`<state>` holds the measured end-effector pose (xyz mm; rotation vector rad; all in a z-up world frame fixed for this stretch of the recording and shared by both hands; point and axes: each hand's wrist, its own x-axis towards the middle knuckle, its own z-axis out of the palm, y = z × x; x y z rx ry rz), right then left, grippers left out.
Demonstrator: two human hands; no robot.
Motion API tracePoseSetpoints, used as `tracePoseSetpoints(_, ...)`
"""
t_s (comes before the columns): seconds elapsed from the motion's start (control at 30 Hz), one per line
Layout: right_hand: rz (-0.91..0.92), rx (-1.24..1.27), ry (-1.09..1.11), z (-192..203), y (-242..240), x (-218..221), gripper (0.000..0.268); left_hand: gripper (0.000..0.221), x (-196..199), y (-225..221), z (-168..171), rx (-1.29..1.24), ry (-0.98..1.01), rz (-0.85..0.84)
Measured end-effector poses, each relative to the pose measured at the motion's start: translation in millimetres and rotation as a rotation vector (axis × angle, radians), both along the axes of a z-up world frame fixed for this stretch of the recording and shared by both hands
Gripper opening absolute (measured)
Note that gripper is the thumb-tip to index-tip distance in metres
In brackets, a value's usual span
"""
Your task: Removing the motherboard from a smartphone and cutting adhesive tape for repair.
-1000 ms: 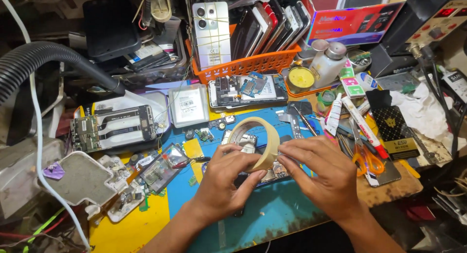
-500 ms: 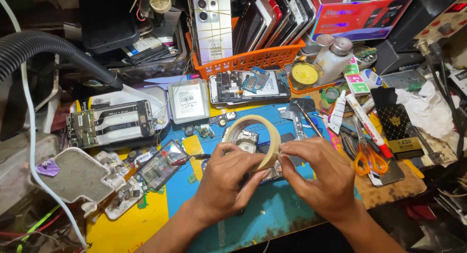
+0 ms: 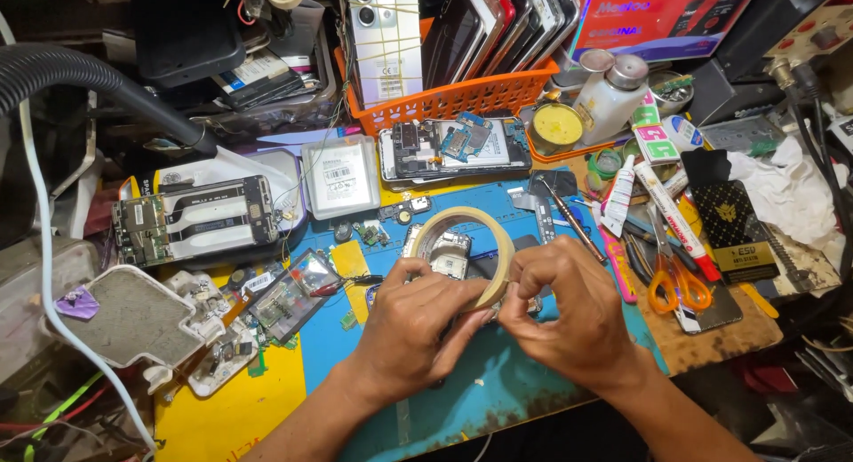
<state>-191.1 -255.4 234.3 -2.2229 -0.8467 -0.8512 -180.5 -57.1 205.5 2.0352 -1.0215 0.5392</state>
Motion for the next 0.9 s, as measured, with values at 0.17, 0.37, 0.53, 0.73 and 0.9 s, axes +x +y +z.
tracePoseSetpoints(0.17, 0.037, 0.135, 0.190, -1, -10, -2, 0.027, 0.016, 0, -1, -3, -0.024, 0.056, -0.031)
tracePoseSetpoints(0.37, -0.079, 0.086, 0.124, 2, -11, -4, 0.025, 0.018, 1, 0, -7, -0.126, 0.104, 0.029)
tracePoseSetpoints(0.53, -0.062, 0.107, 0.090, 1, -7, -5, 0.012, 0.020, 1, 1, -8, -0.106, 0.085, 0.012)
tracePoseSetpoints(0.73, -0.046, -0.061, 0.042, 8, -10, 0, 0.007, 0.017, 2, 1, -8, -0.072, 0.062, 0.017)
tracePoseSetpoints(0.9, -0.054, -0.047, 0.128, 5, -13, -1, 0.008, 0.016, 1, -1, -9, -0.062, 0.047, 0.031)
